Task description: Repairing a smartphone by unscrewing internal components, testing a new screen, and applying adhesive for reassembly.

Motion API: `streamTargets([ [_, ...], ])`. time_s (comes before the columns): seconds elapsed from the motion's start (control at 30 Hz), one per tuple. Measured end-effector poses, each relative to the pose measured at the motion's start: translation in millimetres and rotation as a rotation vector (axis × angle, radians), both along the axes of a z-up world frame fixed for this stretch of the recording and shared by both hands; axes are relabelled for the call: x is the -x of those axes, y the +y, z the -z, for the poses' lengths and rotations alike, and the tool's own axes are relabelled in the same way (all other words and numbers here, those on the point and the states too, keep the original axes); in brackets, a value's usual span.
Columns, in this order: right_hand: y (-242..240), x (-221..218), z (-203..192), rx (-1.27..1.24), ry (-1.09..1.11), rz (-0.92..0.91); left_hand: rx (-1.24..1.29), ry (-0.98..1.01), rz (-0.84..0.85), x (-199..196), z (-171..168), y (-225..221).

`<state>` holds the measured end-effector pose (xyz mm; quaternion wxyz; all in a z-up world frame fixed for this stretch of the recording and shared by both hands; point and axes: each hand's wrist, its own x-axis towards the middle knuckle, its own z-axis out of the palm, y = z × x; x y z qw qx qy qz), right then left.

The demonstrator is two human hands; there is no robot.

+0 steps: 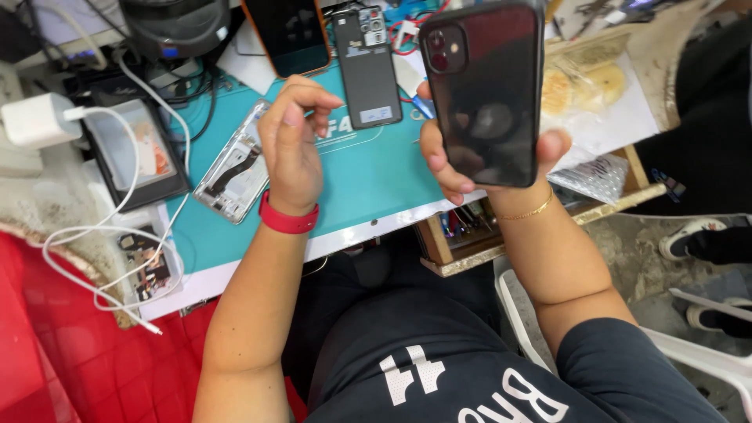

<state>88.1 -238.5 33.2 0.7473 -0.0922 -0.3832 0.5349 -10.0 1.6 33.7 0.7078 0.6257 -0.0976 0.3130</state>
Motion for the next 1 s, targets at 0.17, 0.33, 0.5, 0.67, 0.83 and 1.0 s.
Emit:
streamTargets([
  [0.17, -35.9, 17.7, 43.4, -0.021, -0.057, 0.322, 0.051, 0.03, -0.031, -7.0, 11.9, 5.0],
  [0.33, -113.3, 58.4, 49.6, 0.423, -0.303, 0.768, 0.026, 0.057, -0.03, -5.6, 10.3, 5.1],
  [0.5, -170.6, 76.7, 11.1, 0.966, -0.721, 1.16, 0.022, 0.089, -0.049, 0.4, 3.4, 1.1],
  [0.67, -182.8, 71.6, -8.9, 1.892, -1.124, 1.585, 0.008, 0.096, -0.049, 0.1, 4.7, 1.5],
  [0.83, -180.8, 54.6, 0.9, 2.04, -1.096, 1.536, 0.004, 0.121, -0.054, -0.7, 5.9, 1.4],
  [1.0, -178.4, 38.4, 15.8, 1.986, -1.083, 1.598, -0.005, 0.13, -0.054, -1.7, 5.4, 1.0],
])
